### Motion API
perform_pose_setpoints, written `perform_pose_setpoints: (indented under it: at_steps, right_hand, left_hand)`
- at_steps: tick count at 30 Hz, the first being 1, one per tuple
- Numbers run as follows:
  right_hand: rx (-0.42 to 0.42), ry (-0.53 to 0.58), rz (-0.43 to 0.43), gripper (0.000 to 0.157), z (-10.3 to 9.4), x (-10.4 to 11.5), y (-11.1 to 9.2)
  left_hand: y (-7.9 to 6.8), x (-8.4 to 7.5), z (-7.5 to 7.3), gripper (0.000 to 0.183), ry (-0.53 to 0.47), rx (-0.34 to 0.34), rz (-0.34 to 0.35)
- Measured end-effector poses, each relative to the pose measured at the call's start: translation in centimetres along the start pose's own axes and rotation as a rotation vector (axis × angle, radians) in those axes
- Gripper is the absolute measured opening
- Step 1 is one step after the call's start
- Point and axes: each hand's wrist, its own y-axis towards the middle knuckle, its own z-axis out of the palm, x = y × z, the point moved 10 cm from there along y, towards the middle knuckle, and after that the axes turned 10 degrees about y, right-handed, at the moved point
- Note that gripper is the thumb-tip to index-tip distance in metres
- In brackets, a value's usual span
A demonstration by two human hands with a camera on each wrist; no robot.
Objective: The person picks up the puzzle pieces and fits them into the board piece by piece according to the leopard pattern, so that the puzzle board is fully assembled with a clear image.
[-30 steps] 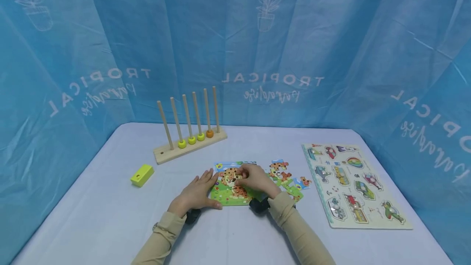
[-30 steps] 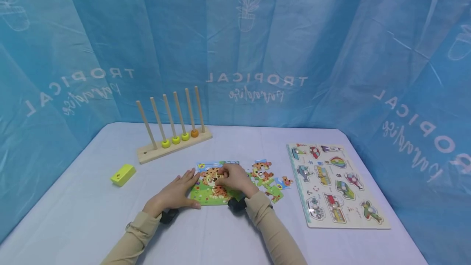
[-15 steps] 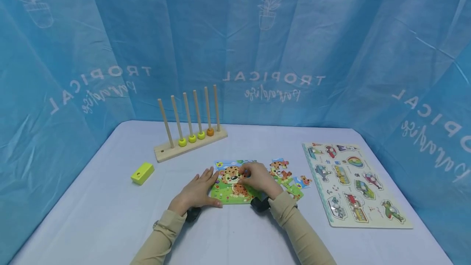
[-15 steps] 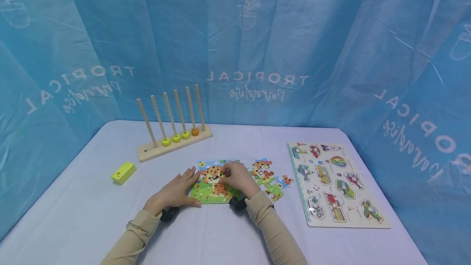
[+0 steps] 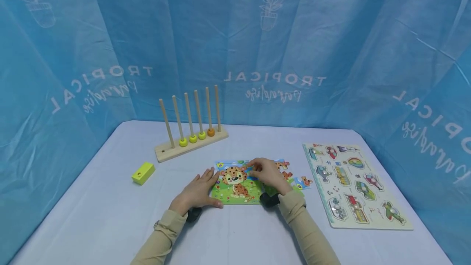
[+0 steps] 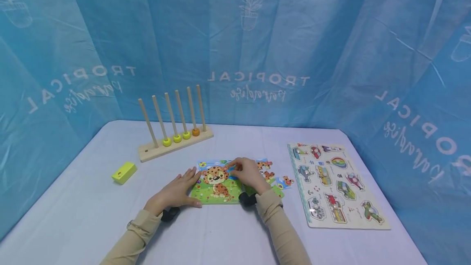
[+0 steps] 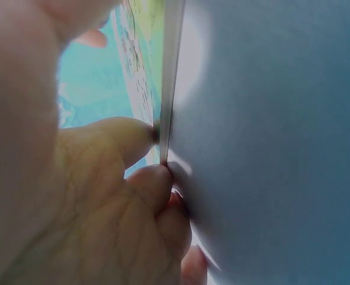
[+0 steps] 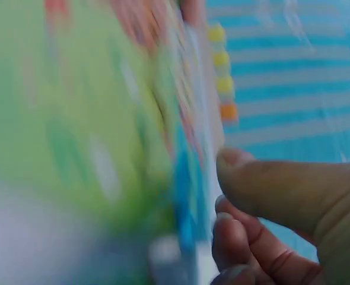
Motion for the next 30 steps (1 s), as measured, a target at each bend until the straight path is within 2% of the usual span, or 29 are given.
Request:
perform_pose_setpoints:
  at_steps: [3,7,11,15,18,23,27,30]
  right_hand:
    - [-0.072,0.016,0.033,0.027,-3.0,-1.6,-0.6]
    - [-0.106,-0.08,0.07,0.032,-6.1,-3.8,-1.3]
    - [-0.119,-0.168,0.155,0.035,-7.7,-5.7,-1.8]
    - [-0.148,-0.16,0.244,0.04,-8.3,-6.8,-2.1]
    - [-0.186,-0.136,0.276,0.04,-8.8,-7.1,-2.2]
    - [-0.28,-0.088,0.261,0.025,-9.6,-6.8,-2.4]
    - [-0.358,-0.005,0.221,0.021,-10.1,-5.6,-2.4]
    - [-0.345,0.049,0.137,0.021,-9.3,-3.3,-1.6]
  left_hand:
    - [0.0,0.0,0.0,0.105,0.001,0.003,-0.005]
    - [-0.1,0.1,-0.1,0.105,0.005,-0.002,-0.011]
    - [-0.1,0.1,-0.1,0.105,0.005,-0.001,-0.008]
    - [-0.1,-0.1,0.0,0.106,-0.007,0.003,-0.006]
    - [-0.1,-0.1,-0.1,0.105,-0.013,0.001,-0.007]
    - [-0.1,-0.1,-0.1,0.105,-0.011,-0.002,-0.009]
    - [0.0,-0.2,-0.1,0.105,-0.012,-0.004,-0.005]
    - [-0.1,-0.1,-0.1,0.104,-0.015,-0.005,-0.004]
